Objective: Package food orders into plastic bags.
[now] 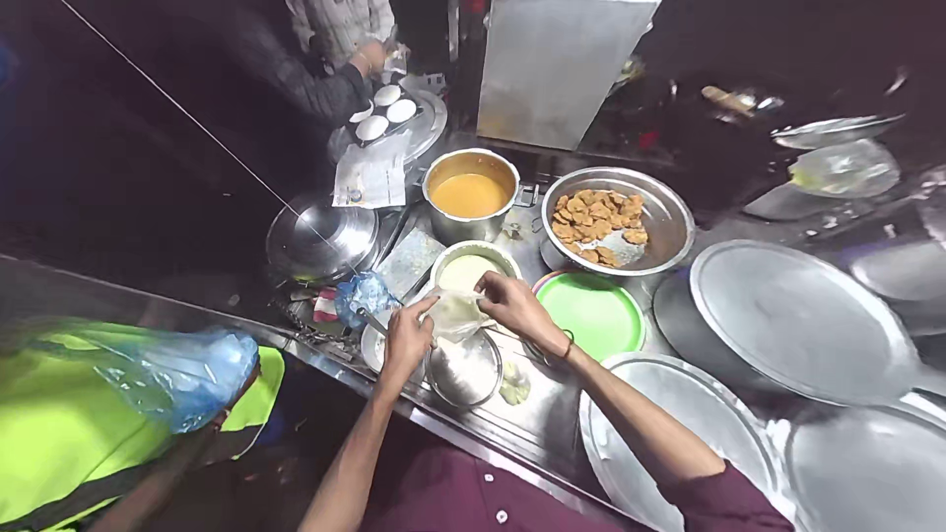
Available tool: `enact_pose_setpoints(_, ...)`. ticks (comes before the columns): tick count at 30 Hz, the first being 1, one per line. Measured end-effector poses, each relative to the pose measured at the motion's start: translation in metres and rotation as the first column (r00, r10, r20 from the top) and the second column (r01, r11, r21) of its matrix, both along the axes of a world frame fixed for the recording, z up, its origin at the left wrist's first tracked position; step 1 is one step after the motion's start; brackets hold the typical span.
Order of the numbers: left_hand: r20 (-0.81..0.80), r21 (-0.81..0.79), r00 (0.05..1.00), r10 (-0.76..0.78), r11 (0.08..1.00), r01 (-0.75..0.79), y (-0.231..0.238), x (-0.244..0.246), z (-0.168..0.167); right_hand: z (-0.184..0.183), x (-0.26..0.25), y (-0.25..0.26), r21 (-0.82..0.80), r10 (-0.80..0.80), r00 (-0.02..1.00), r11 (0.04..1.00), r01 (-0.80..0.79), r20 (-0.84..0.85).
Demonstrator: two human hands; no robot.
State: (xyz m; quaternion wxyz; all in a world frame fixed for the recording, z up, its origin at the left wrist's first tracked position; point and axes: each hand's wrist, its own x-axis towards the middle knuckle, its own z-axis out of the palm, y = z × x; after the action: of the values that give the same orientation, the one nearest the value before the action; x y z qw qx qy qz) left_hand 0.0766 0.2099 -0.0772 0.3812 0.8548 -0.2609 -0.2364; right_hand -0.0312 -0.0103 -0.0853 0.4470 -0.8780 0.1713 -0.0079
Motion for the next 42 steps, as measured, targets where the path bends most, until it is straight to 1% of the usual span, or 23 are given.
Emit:
enact_pose_setpoints(2,-0.002,-0.071,1.000,0.019,0.997,-0.019,0.000,-0.004,-0.004,0.015,-0.013,-0.009,-0.043,-0.059,0.997,0.997,0.061,0.059)
enact_pose_setpoints(4,-0.034,-0.095,0.999,0.027,0.995,-0.030,0.001,-0.008,-0.001,0.026,-0.028,-0.008,-0.071,-0.107,0.972,0.990,0.124,0.207)
enact_pose_setpoints(5,-0.048,-0.090,0.998,0.034,0.995,-0.038,0.001,-0.009,0.002,0.030,-0.032,-0.005,-0.106,-0.098,0.940,0.985,0.139,0.325)
enact_pose_setpoints(6,-0.059,-0.087,0.998,0.037,0.995,-0.042,-0.001,-0.010,0.004,0.034,-0.034,0.000,-0.161,-0.045,0.908,0.979,0.122,0.417)
enact_pose_setpoints(7,-0.064,-0.087,0.997,0.031,0.996,-0.037,-0.003,-0.012,0.005,0.035,-0.036,0.007,-0.226,0.043,0.899,0.972,0.063,0.435)
enact_pose_setpoints(8,-0.058,-0.081,0.998,0.022,0.996,-0.026,-0.004,-0.013,0.007,0.033,-0.036,0.017,-0.306,0.134,0.918,0.952,-0.014,0.373)
enact_pose_setpoints(9,-0.046,-0.075,0.999,0.007,0.997,-0.010,-0.005,-0.014,0.007,0.028,-0.034,0.029,-0.381,0.207,0.943,0.919,-0.097,0.259)
enact_pose_setpoints(11,-0.027,-0.048,0.999,-0.019,0.999,0.017,-0.004,-0.016,0.010,0.004,-0.028,0.054,-0.436,0.261,0.961,0.878,-0.199,0.086)
enact_pose_setpoints(12,-0.023,-0.037,0.999,-0.024,0.999,0.024,-0.003,-0.016,0.013,-0.009,-0.025,0.062,-0.426,0.268,0.961,0.880,-0.213,0.073)
enact_pose_setpoints(15,-0.038,-0.045,0.999,-0.014,0.999,0.012,0.007,-0.013,0.018,-0.031,-0.016,0.069,-0.324,0.277,0.942,0.924,-0.206,0.191)
enact_pose_setpoints(19,-0.103,-0.139,0.994,0.031,0.989,-0.045,0.024,-0.010,0.009,-0.018,-0.012,0.069,-0.340,0.352,0.894,0.906,-0.252,0.276)
enact_pose_setpoints(22,-0.099,-0.254,0.993,0.062,0.964,-0.085,0.034,-0.008,0.007,-0.011,-0.012,0.066,-0.311,0.323,0.898,0.922,-0.229,0.298)
enact_pose_setpoints(24,-0.077,-0.385,0.993,0.088,0.916,-0.111,0.039,-0.007,0.010,-0.012,-0.013,0.061,-0.262,0.297,0.899,0.940,-0.217,0.320)
enact_pose_setpoints(27,-0.081,-0.635,0.987,0.139,0.756,-0.158,0.047,-0.006,0.011,-0.014,-0.016,0.060,-0.208,0.279,0.895,0.954,-0.216,0.349)
enact_pose_setpoints(28,-0.095,-0.687,0.982,0.162,0.703,-0.183,0.048,-0.007,0.009,-0.012,-0.017,0.060,-0.206,0.277,0.893,0.955,-0.214,0.355)
enact_pose_setpoints(29,-0.110,-0.688,0.979,0.170,0.698,-0.198,0.050,-0.009,0.006,-0.009,-0.017,0.061,-0.209,0.271,0.892,0.956,-0.206,0.362)
enact_pose_setpoints(30,-0.118,-0.637,0.980,0.160,0.745,-0.199,0.053,-0.010,0.000,-0.004,-0.017,0.061,-0.217,0.264,0.890,0.957,-0.193,0.371)
enact_pose_setpoints(32,-0.131,-0.436,0.984,0.119,0.885,-0.165,0.055,-0.018,-0.020,0.005,-0.017,0.065,-0.236,0.251,0.886,0.957,-0.167,0.391)
enact_pose_setpoints(33,-0.142,-0.331,0.985,0.098,0.933,-0.141,0.054,-0.025,-0.030,0.009,-0.017,0.067,-0.243,0.252,0.880,0.956,-0.163,0.402)
enact_pose_setpoints(35,-0.128,-0.200,0.991,0.034,0.978,-0.060,0.044,-0.040,-0.036,0.017,-0.018,0.074,-0.253,0.267,0.872,0.952,-0.172,0.409)
enact_pose_setpoints(37,-0.109,-0.213,0.994,0.005,0.977,-0.029,0.032,-0.051,-0.030,0.021,-0.020,0.083,-0.272,0.297,0.862,0.942,-0.195,0.411)
enact_pose_setpoints(40,-0.153,-0.408,0.988,-0.005,0.911,-0.058,0.018,-0.058,-0.024,0.029,-0.022,0.094,-0.319,0.330,0.843,0.926,-0.201,0.425)
enact_pose_setpoints(42,-0.147,-0.440,0.989,0.006,0.895,-0.070,0.011,-0.059,-0.024,0.033,-0.022,0.092,-0.341,0.330,0.838,0.921,-0.186,0.434)
